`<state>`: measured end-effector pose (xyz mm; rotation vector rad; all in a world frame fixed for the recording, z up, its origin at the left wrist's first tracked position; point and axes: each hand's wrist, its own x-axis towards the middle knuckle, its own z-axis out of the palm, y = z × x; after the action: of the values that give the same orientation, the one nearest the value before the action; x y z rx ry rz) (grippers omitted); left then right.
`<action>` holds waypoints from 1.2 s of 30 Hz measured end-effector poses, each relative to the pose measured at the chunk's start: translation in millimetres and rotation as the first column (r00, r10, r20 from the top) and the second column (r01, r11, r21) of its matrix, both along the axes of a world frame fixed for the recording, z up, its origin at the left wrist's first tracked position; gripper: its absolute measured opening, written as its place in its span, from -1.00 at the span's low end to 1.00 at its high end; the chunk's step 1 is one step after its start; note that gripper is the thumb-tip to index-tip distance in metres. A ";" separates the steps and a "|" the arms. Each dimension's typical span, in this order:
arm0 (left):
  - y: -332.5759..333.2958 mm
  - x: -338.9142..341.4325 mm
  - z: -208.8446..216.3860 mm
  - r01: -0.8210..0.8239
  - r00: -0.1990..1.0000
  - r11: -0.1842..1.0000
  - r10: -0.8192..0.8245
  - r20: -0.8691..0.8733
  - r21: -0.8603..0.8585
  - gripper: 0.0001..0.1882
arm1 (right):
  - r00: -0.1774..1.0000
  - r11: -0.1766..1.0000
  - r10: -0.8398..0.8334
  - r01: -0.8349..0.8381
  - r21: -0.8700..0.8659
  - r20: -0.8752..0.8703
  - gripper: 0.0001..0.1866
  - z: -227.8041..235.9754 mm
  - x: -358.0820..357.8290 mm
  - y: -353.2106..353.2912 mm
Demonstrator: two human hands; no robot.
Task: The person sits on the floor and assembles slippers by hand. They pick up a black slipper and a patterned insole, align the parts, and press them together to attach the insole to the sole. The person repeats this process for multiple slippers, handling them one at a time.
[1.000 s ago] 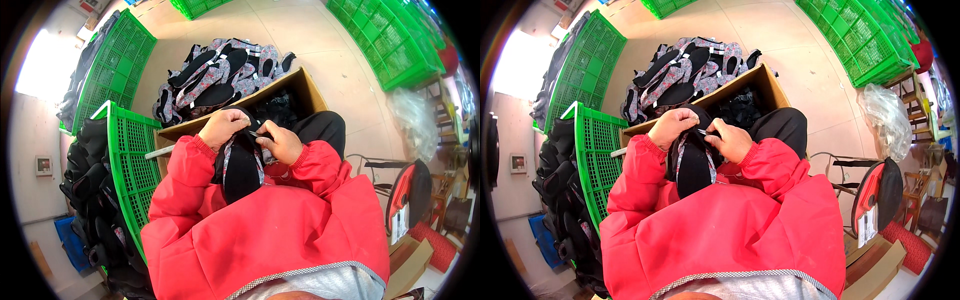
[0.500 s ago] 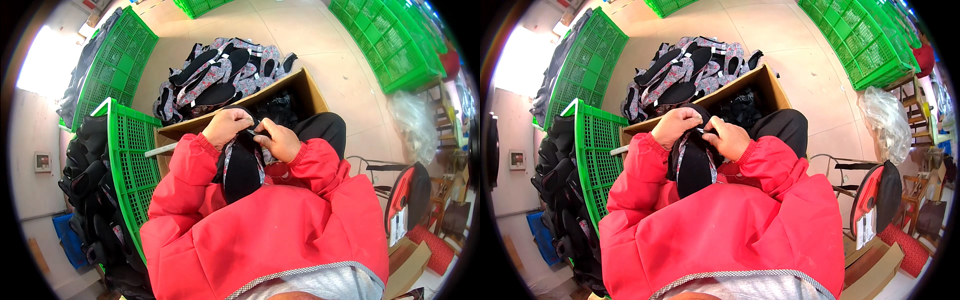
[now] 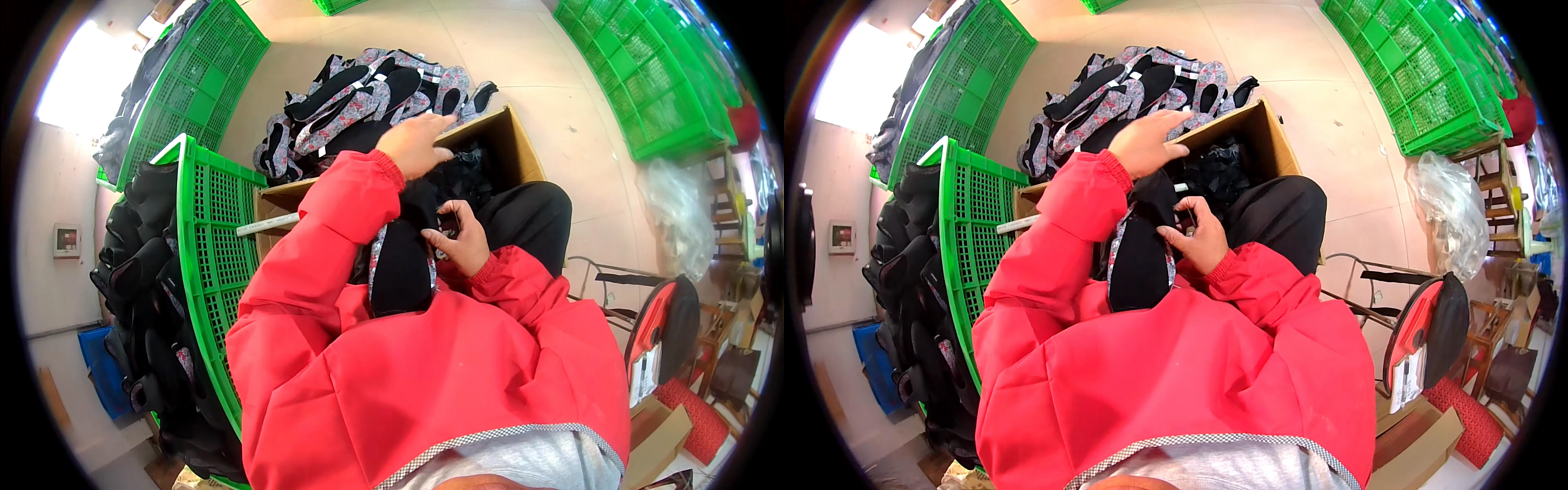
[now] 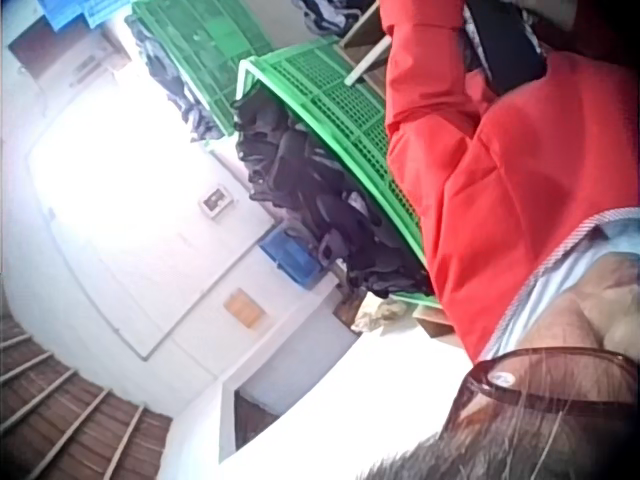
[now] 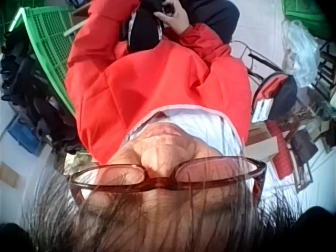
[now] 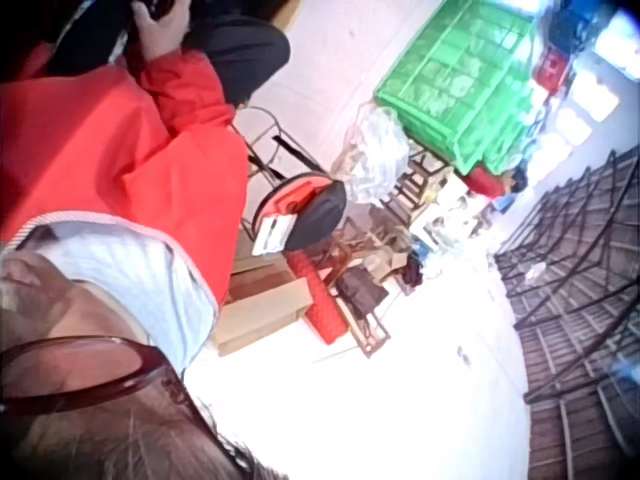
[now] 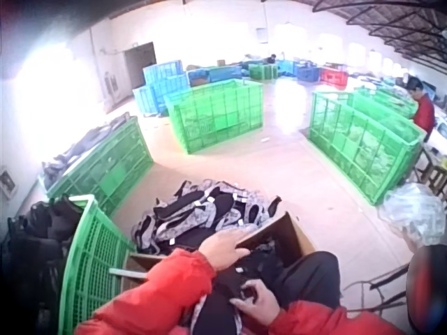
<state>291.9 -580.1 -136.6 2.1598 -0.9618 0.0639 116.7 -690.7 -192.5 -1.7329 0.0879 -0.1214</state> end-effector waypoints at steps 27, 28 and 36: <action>86.5 -150.1 -9.8 -0.498 0.865 0.858 0.501 -0.007 -0.128 -0.76 | 0.978 0.996 -0.079 0.083 0.012 -0.195 -0.71 -34.5 -8.7 0.0; 85.8 -152.4 -10.8 -0.539 0.842 0.829 0.537 -0.053 -0.152 -0.74 | 0.982 0.998 -0.056 0.059 0.014 -0.178 -0.73 -38.4 -9.1 -0.9; 91.1 -142.9 -23.8 -0.789 0.541 0.352 0.009 -0.841 -0.504 -0.87 | 0.980 0.694 0.190 -0.095 0.713 -0.055 -0.60 -28.2 -15.9 5.4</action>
<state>149.0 -489.1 -160.4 1.1361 0.2578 -0.0449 100.8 -685.2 -220.7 -0.9530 0.0768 0.1313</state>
